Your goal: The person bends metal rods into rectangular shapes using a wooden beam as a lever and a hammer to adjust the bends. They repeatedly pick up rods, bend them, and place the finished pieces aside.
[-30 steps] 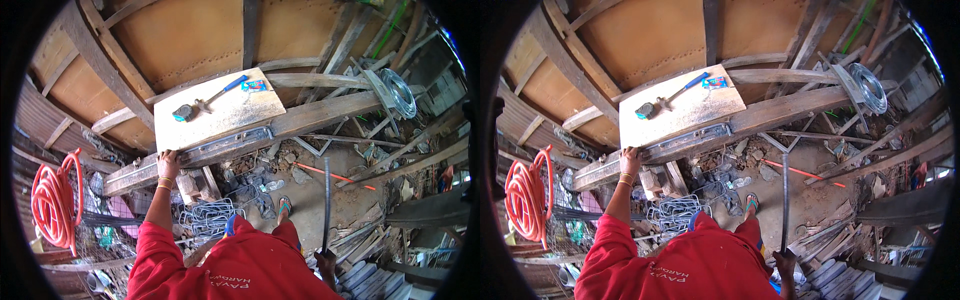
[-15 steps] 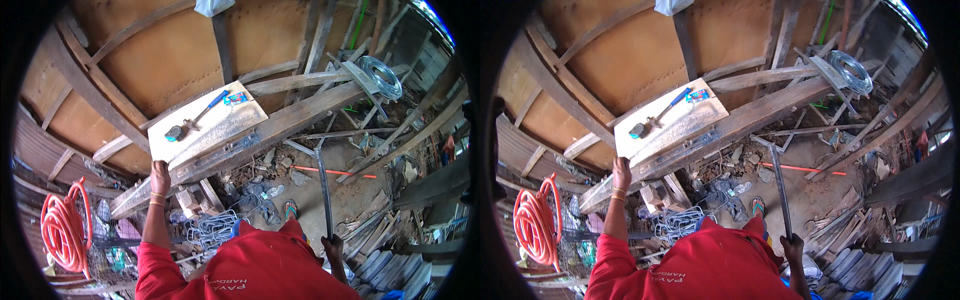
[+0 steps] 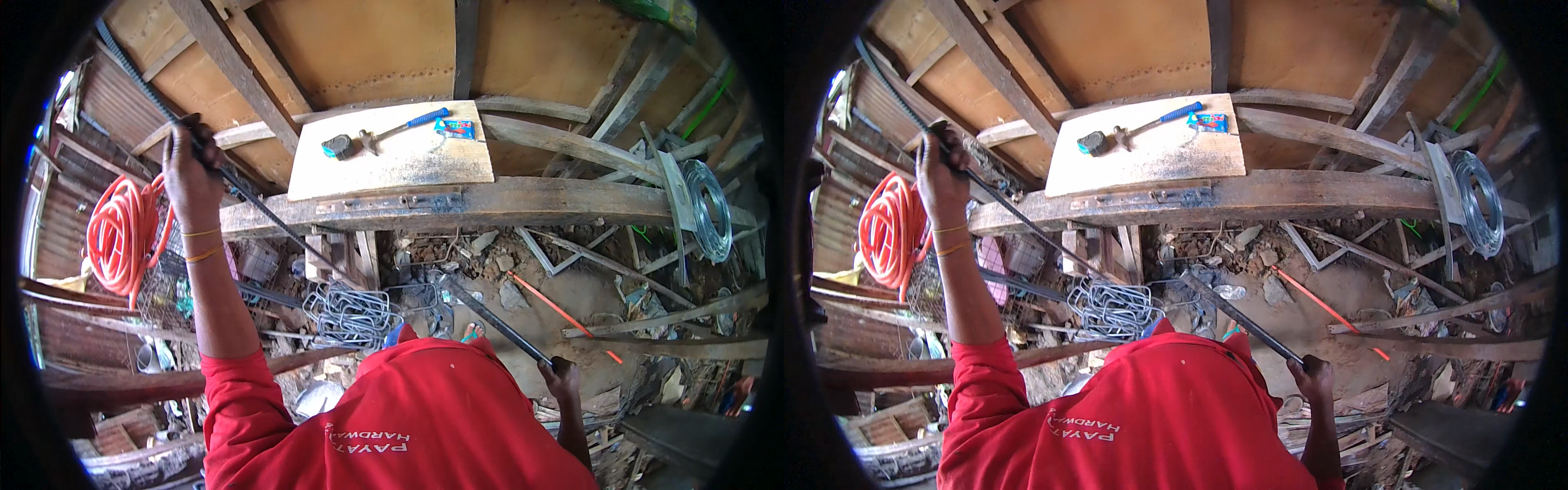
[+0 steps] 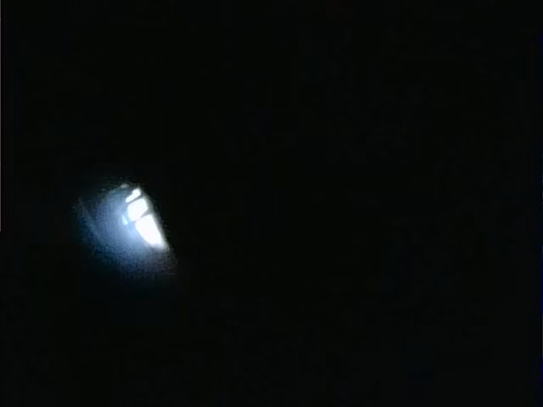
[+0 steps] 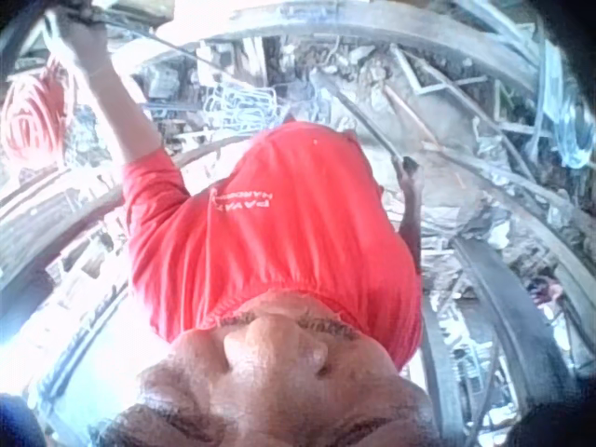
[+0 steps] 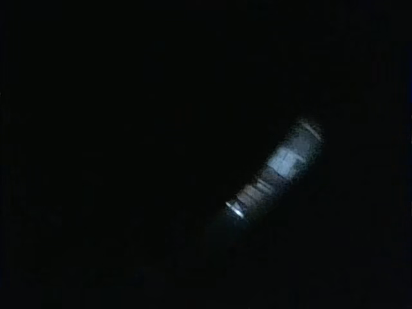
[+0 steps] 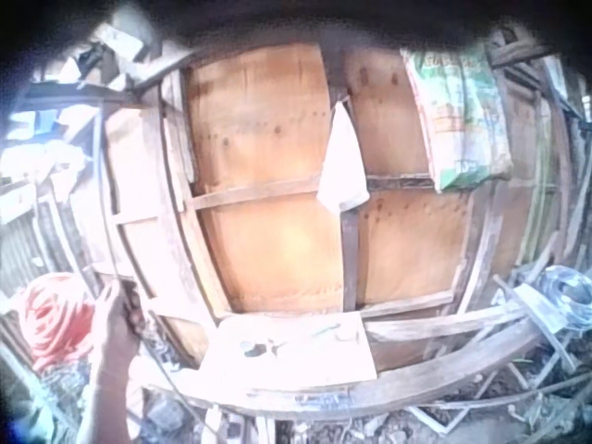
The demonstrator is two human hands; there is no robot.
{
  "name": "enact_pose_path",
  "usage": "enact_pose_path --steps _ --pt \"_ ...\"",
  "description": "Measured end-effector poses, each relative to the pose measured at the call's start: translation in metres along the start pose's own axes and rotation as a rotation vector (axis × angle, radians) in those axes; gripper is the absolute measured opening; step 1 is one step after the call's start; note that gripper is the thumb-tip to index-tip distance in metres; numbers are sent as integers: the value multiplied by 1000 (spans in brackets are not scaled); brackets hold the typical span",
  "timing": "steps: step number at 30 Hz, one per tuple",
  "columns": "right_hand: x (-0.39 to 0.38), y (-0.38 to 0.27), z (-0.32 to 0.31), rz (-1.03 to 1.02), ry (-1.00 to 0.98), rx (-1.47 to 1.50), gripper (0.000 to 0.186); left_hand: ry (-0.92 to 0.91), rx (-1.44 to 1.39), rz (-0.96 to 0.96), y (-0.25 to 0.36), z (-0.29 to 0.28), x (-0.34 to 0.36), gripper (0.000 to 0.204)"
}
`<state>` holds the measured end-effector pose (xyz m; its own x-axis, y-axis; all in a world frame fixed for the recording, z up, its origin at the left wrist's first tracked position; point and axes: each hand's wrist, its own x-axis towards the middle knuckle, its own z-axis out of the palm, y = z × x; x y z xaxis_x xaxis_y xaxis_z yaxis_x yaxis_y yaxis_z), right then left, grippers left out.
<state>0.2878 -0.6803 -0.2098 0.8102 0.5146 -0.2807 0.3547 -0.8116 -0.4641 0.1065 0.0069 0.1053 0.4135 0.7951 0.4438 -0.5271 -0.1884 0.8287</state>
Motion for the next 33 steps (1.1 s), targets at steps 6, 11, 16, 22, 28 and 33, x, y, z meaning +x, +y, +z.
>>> enact_pose_path --steps 6,11,16,22,28,33 --pt "45 25 -33 -63 -142 -68 79 107 -125 63 15 -36 -14 34" --pt "76 31 -55 -150 -142 -136 78 170 -190 71 32 -39 -36 36" --pt "96 35 -66 -191 -152 -147 78 173 -241 80 44 -25 -51 28" --pt "106 45 -68 -180 -183 -122 75 231 -284 18 43 -27 -59 22" --pt "120 42 -83 -311 -288 70 69 380 -357 -112 21 -53 -48 20" --pt "136 20 -94 -251 -270 86 63 612 -417 -199 -60 -19 -112 19"
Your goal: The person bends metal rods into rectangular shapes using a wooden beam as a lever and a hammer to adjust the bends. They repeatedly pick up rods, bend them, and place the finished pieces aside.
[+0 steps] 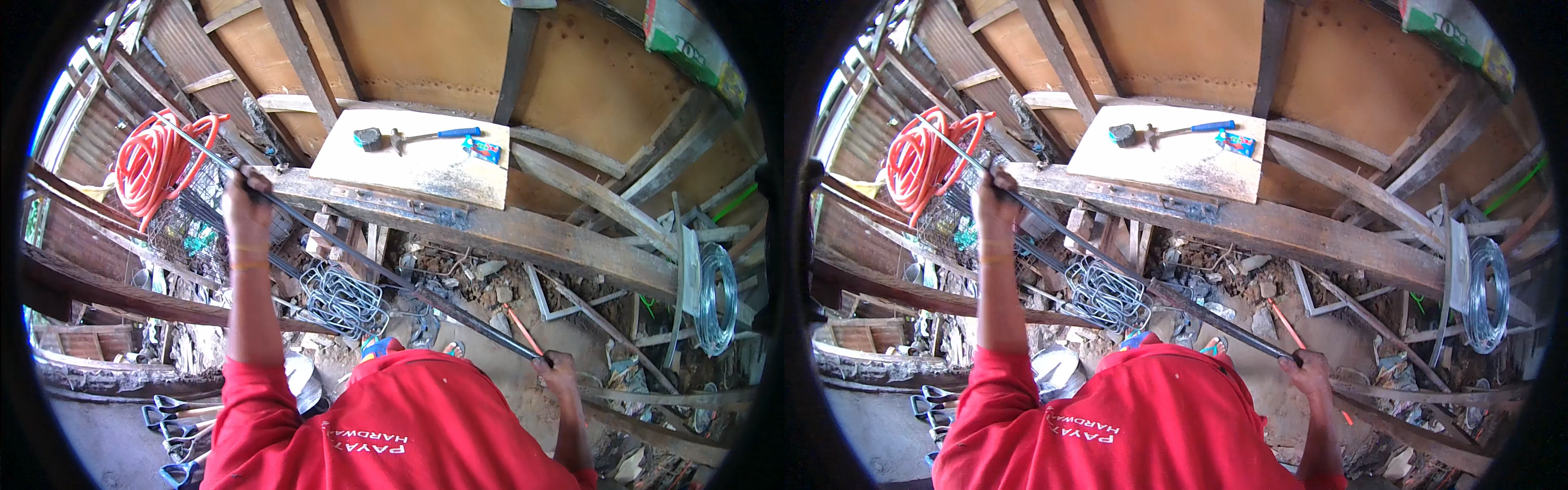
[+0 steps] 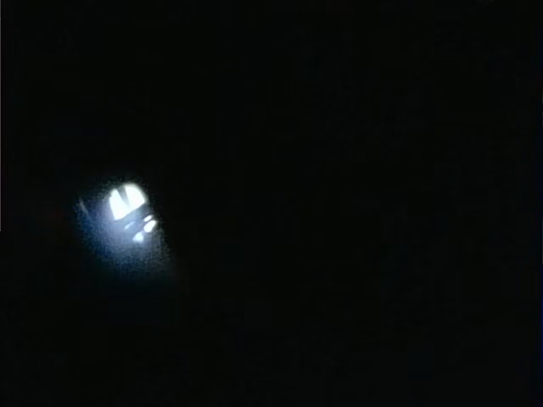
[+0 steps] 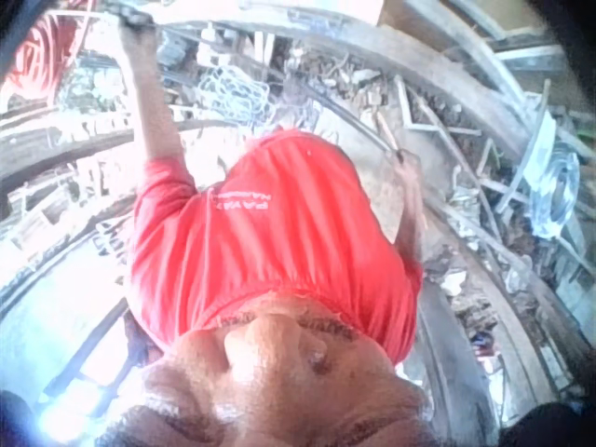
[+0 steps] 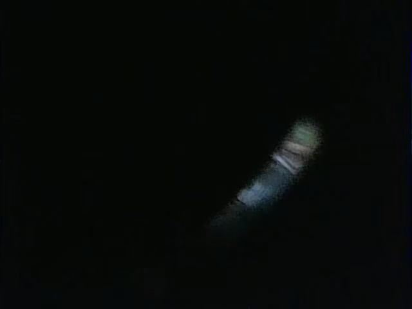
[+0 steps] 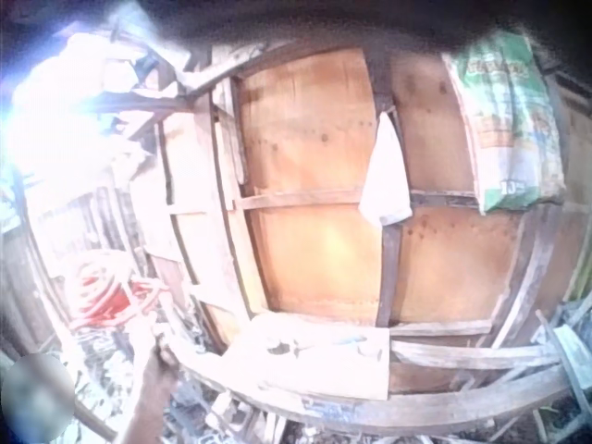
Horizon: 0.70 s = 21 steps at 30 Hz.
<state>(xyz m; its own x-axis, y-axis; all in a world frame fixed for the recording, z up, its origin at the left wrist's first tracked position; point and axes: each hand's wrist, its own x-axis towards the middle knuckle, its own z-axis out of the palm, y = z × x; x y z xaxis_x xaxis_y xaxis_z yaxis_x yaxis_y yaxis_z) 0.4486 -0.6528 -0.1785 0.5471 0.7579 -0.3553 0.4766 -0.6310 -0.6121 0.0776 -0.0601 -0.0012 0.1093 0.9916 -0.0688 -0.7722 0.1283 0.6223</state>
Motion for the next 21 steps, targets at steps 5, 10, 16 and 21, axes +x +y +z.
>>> enact_pose_path --steps 5,10,16,21 --pt "23 -30 17 -48 -60 -54 62 -47 597 -348 -113 -37 -147 34" --pt "36 -50 23 -52 -43 -122 58 34 1060 132 -115 -99 -131 47" --pt "23 -52 -14 17 -131 -60 54 -371 878 -38 -116 -119 -65 53" --pt "32 -68 -42 28 -131 -103 54 -688 1052 -178 -141 -96 -80 35"
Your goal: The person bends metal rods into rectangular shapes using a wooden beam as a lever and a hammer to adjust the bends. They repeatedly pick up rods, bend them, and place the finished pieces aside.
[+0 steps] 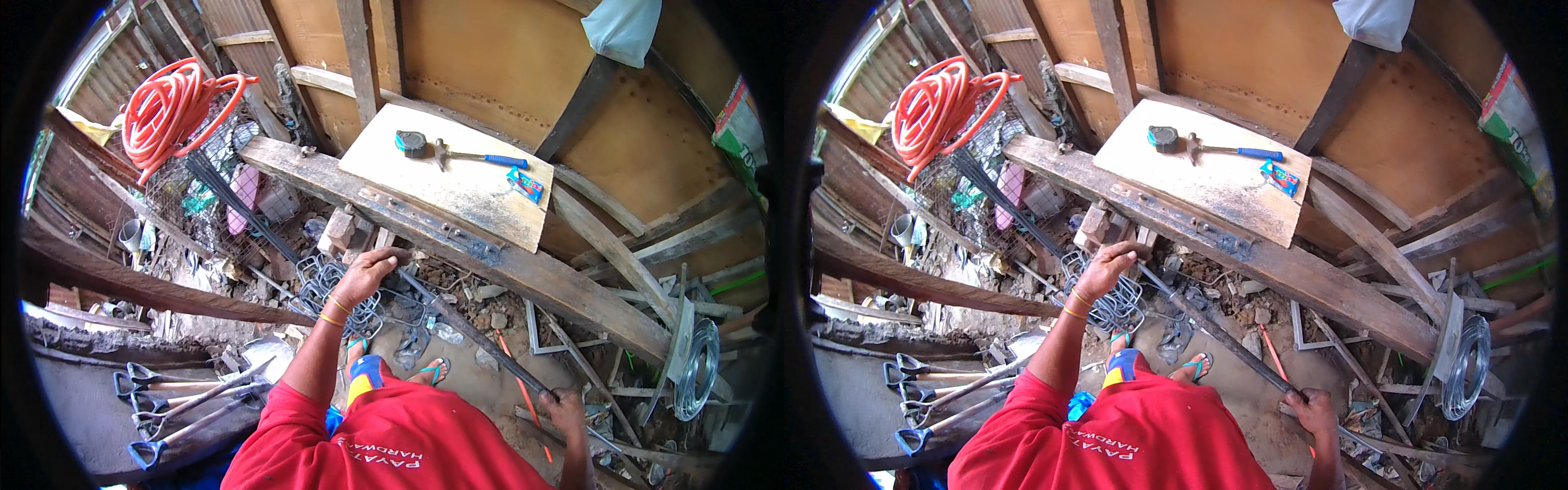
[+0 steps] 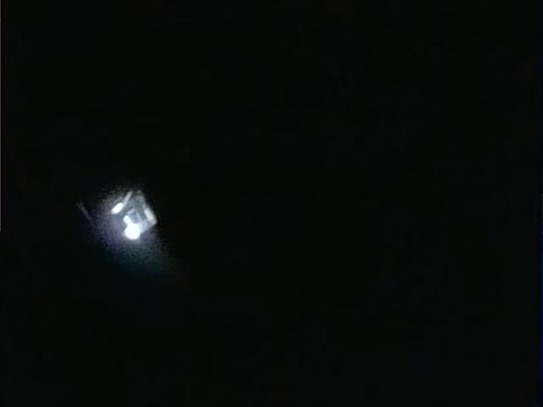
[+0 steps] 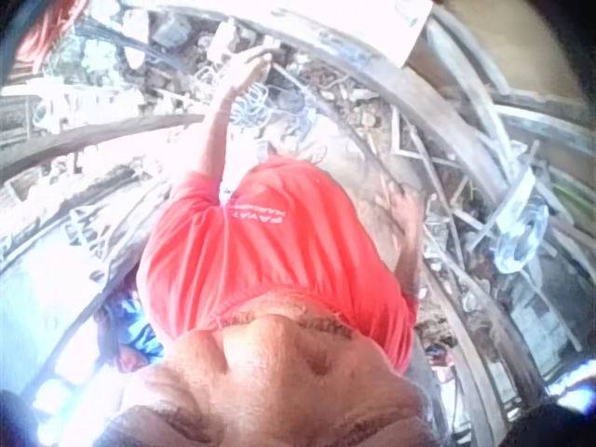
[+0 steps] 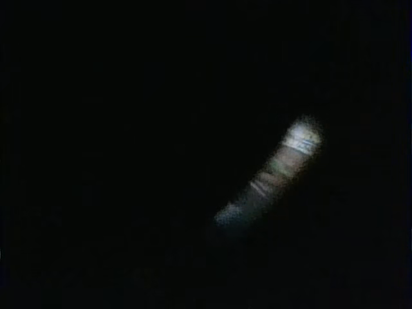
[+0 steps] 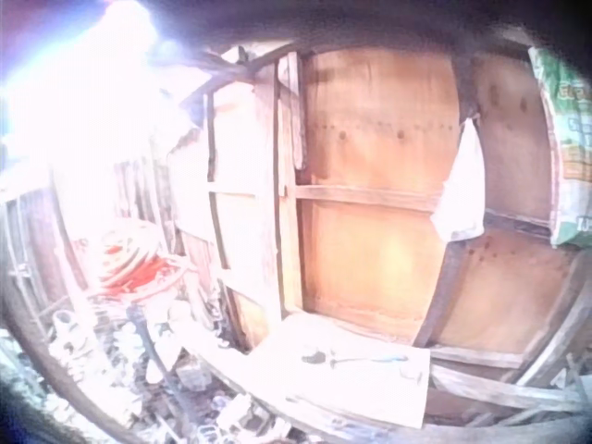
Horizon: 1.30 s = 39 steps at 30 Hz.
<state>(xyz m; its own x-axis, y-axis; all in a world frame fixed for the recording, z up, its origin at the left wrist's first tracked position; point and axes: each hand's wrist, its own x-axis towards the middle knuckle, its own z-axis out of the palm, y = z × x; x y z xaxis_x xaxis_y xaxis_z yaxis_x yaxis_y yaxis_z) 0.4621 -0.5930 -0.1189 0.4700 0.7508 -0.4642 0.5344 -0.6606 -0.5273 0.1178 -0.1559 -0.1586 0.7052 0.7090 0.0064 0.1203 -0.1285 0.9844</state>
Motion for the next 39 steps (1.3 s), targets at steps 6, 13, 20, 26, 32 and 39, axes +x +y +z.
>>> enact_pose_path --steps 6,13,20,26,32,39 --pt "44 -31 -42 6 33 -153 54 232 -112 -126 3 -11 17 27" --pt "144 -72 -115 -17 188 -368 65 462 408 -19 -27 -42 97 23" --pt "191 -51 -186 -23 376 -511 59 606 441 -228 -99 -43 154 27" --pt "196 -13 -164 64 303 -411 58 639 702 -343 -100 -43 160 17" --pt "202 9 -141 58 390 -458 64 573 845 -380 -89 -31 159 18" --pt "201 29 -151 58 421 -577 70 644 844 -270 -93 -25 154 21"
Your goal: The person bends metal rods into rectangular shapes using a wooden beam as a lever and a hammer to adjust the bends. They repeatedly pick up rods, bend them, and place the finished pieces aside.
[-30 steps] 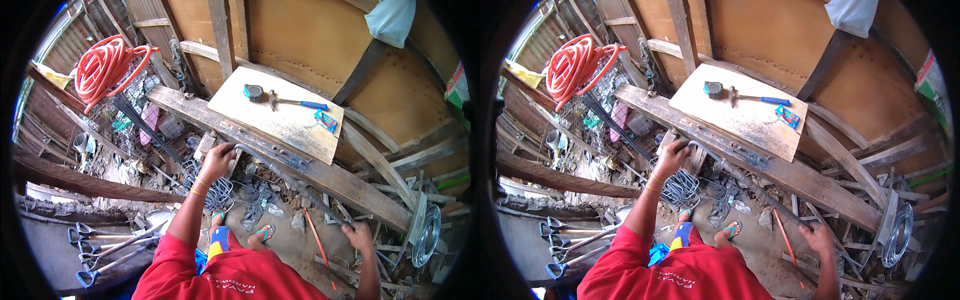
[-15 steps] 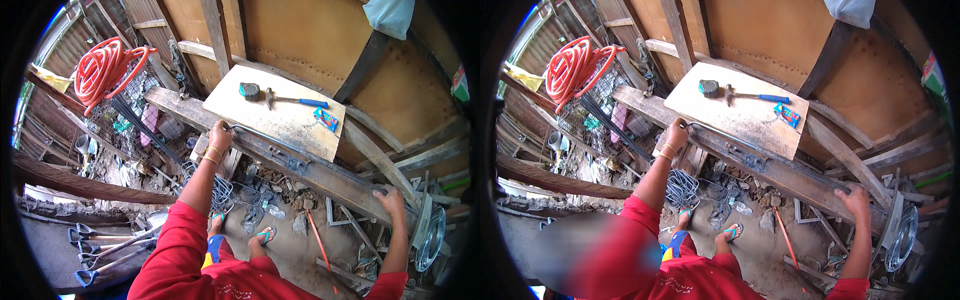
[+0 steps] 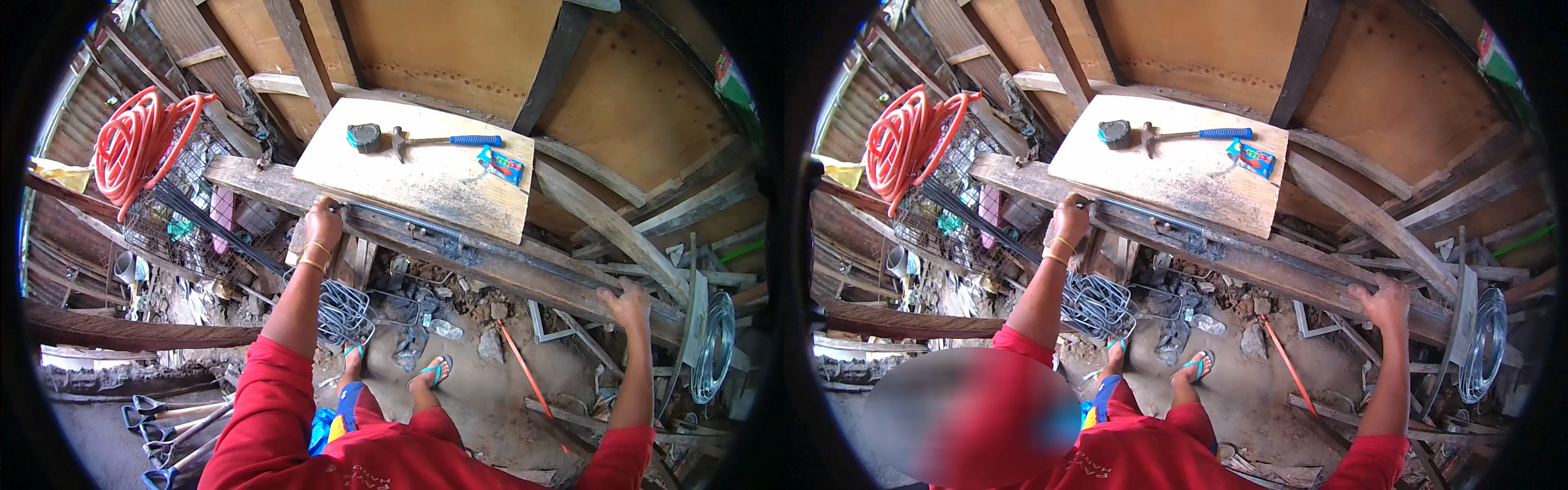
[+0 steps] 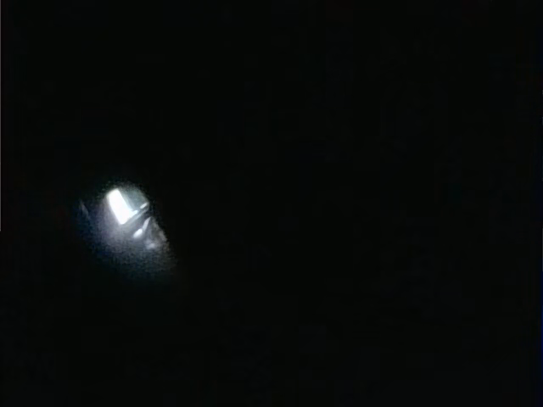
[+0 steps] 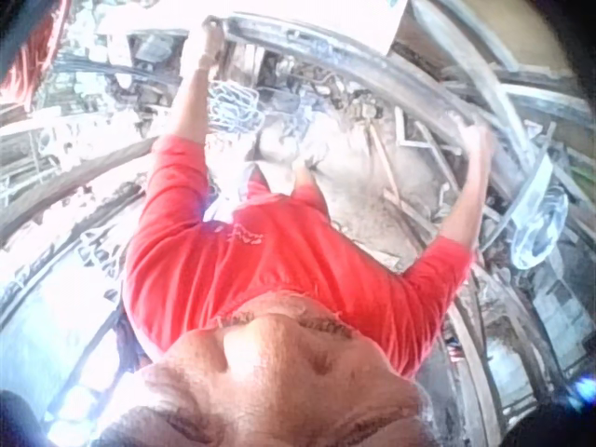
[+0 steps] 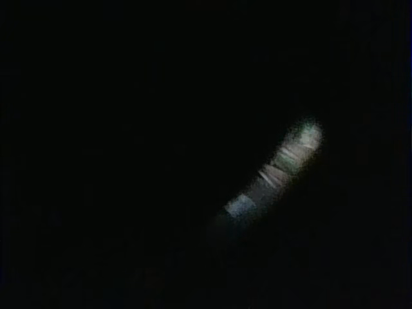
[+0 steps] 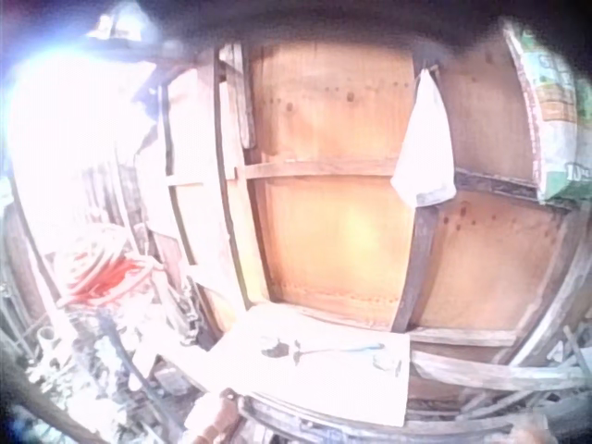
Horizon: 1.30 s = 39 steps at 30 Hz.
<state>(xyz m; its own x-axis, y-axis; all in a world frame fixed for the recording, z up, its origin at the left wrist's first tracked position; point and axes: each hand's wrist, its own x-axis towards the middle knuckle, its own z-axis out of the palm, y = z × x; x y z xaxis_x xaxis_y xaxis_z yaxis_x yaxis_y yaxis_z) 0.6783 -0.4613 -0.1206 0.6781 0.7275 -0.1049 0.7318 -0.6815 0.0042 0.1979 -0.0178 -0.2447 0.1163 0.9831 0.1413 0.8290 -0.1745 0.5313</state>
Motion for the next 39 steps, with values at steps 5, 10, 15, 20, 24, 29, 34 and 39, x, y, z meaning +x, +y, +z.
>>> enact_pose_path --steps 5,10,15,20,24,29,34,39 --pt "-5 12 23 65 -35 108 70 0 50 60 -3 10 6 25" --pt "-9 22 39 86 -56 210 69 -39 20 50 -10 10 3 20" --pt "-8 23 27 107 -35 138 69 -157 80 132 -11 0 27 15" --pt "2 13 28 86 -98 219 67 -114 163 207 -4 -6 49 17" --pt "4 20 47 101 -87 273 65 -68 141 149 -9 3 18 15" --pt "5 40 77 69 -99 269 64 46 8 -52 -10 20 -8 20" --pt "4 45 84 48 -13 249 62 2 -16 -34 -6 19 3 20" --pt "0 39 75 68 -135 244 62 -50 -7 -27 -10 12 10 18"
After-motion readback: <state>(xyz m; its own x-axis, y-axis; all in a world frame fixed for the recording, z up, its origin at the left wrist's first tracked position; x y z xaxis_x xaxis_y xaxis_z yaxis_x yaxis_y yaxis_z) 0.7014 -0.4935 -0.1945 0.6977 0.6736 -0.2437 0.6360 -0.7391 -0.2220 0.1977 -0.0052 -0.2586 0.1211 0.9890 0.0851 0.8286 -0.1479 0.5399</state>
